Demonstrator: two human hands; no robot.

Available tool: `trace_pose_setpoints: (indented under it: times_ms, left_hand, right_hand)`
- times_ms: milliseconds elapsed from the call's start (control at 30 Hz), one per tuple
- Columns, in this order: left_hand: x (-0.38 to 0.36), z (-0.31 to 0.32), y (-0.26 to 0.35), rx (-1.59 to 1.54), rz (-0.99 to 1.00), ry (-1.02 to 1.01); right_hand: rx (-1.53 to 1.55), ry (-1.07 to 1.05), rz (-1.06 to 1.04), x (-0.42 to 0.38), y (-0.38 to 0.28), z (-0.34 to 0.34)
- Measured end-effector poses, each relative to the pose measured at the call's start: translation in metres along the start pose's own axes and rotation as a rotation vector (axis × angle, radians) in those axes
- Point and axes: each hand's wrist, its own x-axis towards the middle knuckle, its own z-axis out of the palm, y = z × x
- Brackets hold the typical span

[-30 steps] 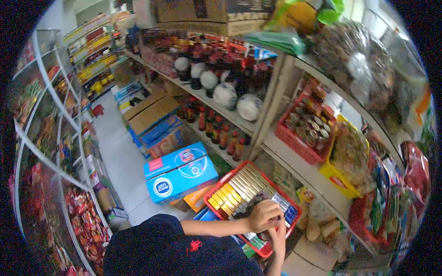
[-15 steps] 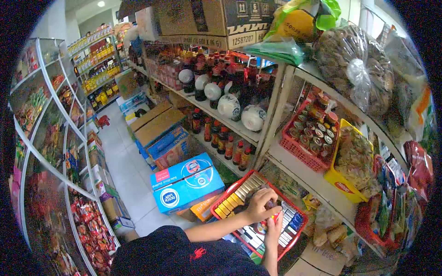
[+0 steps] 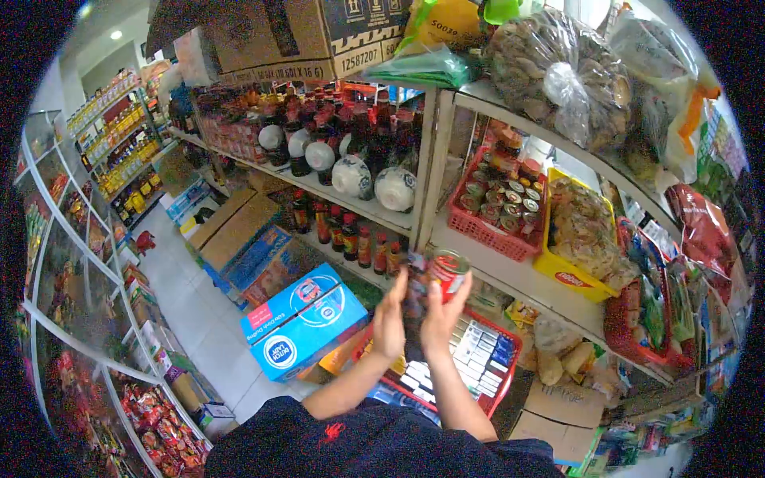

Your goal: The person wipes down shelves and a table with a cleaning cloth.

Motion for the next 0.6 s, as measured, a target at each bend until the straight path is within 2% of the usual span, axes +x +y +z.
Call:
trace_pose_setpoints:
  times_ms: [67,133,200,267,333,400,467,533,567,600]
  left_hand:
    - [0.02,-0.018,-0.01,0.171,-0.048,-0.006]
    - [0.03,-0.027,-0.002,-0.088,-0.279,0.058]
    - [0.032,-0.022,-0.009,-0.176,-0.242,0.005]
    - [0.029,-0.012,-0.01,-0.487,-0.199,0.044]
    - [0.021,-0.01,0.0,-0.488,-0.084,-0.116]
    - [0.013,-0.01,-0.005,-0.203,-0.145,-0.196]
    - [0.01,-0.007,-0.02,-0.231,-0.083,-0.135]
    - [0.004,-0.012,-0.028,-0.463,-0.238,0.098]
    - [0.008,-0.018,-0.035,-0.614,-0.254,-0.062]
    - [0.011,-0.023,-0.034,-0.834,-0.442,-0.294]
  right_hand:
    - [0.079,-0.169,-0.075,-0.003,0.01,0.007]
    - [0.011,-0.269,-0.187,-0.003,-0.006,0.02]
    - [-0.267,-0.306,-0.323,0.017,0.016,0.013]
    - [-0.301,-0.305,-0.349,0.03,0.02,0.004]
    - [-0.314,-0.176,-0.368,0.036,0.029,-0.002]
    - [-0.131,-0.143,-0.159,0.029,0.028,-0.012]
    - [-0.082,-0.196,-0.105,0.01,0.01,-0.013]
    - [0.004,-0.27,-0.114,-0.006,0.023,-0.016]
    - [0.054,-0.303,-0.113,-0.012,0.026,-0.018]
    - [0.105,-0.34,-0.106,-0.018,0.029,-0.02]
